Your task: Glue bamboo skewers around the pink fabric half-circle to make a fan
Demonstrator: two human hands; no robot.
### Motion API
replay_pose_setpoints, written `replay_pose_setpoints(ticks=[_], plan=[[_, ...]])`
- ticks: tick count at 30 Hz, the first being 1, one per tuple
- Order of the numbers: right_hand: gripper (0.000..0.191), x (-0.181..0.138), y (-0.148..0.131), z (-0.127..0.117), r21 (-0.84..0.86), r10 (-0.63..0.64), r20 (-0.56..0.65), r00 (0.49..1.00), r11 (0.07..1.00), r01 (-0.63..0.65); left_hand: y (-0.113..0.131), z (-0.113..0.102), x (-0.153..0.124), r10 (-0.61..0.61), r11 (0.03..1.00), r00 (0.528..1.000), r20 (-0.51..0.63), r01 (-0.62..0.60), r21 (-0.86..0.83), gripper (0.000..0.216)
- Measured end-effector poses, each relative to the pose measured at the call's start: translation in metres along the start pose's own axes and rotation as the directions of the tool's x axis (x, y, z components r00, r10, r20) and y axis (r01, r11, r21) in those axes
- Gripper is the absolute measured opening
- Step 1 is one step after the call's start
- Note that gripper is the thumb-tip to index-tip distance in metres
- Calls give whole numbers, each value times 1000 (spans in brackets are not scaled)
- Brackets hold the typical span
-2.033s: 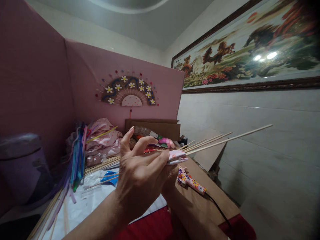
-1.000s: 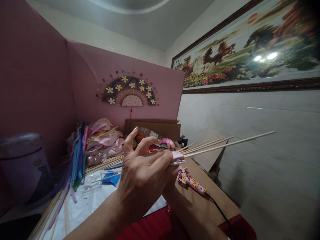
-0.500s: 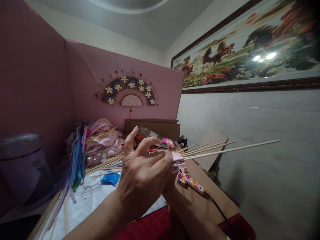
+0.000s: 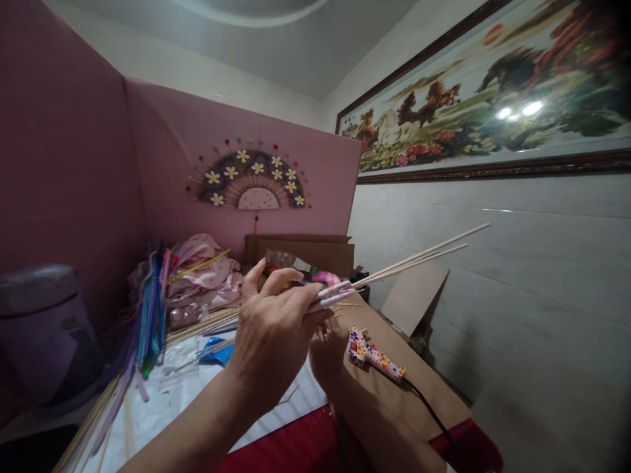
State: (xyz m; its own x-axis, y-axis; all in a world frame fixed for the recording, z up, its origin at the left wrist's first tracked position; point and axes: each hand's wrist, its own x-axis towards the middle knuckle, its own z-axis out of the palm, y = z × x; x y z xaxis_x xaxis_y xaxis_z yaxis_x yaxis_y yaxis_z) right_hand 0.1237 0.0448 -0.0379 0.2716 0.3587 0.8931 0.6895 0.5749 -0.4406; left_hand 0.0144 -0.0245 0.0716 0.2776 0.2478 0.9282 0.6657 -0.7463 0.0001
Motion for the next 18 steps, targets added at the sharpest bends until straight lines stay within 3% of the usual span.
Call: replay_pose_setpoints(ticks=[6,13,16,18], plan=[[18,0,-7,-3,284,14,150,989,957,-56,-18,-8,5,-135,990,990,44,133,40,9],[19,8,-12,-14,456,77,76,994,884,-103,-39,-17,10,-158,974,987,-36,161,158,10],[35,31,-29,-32,656,157,151,976,722,-218,-43,-19,11,-160,973,987,-15,160,164,10],[45,49,-44,-49,799,170,93,981,575,-175,-44,-20,11,-158,974,987,-4,157,166,11]])
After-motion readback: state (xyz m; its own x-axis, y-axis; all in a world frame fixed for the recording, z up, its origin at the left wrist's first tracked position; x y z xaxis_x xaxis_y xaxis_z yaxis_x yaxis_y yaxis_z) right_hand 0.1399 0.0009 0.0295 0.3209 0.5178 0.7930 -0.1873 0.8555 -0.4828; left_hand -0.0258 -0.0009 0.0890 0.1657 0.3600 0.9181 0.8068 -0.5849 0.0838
